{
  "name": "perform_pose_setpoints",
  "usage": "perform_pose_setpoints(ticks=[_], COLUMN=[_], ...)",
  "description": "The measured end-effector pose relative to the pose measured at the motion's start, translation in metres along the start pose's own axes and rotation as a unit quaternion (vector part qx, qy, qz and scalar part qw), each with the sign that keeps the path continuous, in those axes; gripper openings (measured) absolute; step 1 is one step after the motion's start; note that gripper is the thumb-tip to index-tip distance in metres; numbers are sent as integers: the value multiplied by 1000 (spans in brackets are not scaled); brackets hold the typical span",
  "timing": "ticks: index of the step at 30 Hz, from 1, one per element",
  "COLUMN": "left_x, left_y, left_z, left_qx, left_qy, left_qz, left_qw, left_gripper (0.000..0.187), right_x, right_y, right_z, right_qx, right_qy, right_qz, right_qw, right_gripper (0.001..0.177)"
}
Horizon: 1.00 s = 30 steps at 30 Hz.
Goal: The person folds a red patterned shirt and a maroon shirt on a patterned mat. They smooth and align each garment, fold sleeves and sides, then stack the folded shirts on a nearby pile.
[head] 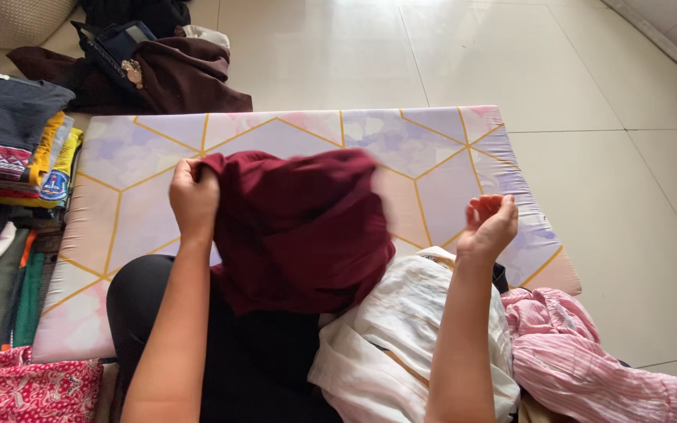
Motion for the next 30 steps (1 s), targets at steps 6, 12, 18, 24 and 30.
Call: perform_pose_setpoints(ticks=[6,12,18,24,30], left_x=[88,133,194,177,151], left_y=[-16,-35,-45,-46,-74], left_z=[-46,-13,-59,-1,50], left_qx=[-307,-222,67,-71,62], left_qy=[-266,-105,-153,-4,216], left_qz=[5,144,251,101,168], left_qw=[914,959,953,992,960], left_gripper=[56,65,33,50,55], right_x=[59,185,208,206,241], right_y=[-41,-71,-56,-48,-70], right_z=[-70,-159,-209,-188,-145], right_qx=[128,232,287,154,0], right_qy=[90,21,-82,-299,-394], right_qz=[225,434,449,419,466], right_qw=[962,870,842,843,792], right_gripper=[15,22,25,23,30])
Point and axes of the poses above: each hand's wrist, its own x-axis away from the middle knuckle, its own y-axis out of the back of the hand, z = x × y, the point moved 10 cm from there along -x, towards the middle knuckle, and after that the axes turned 14 degrees about -z, right-handed, at the moved point
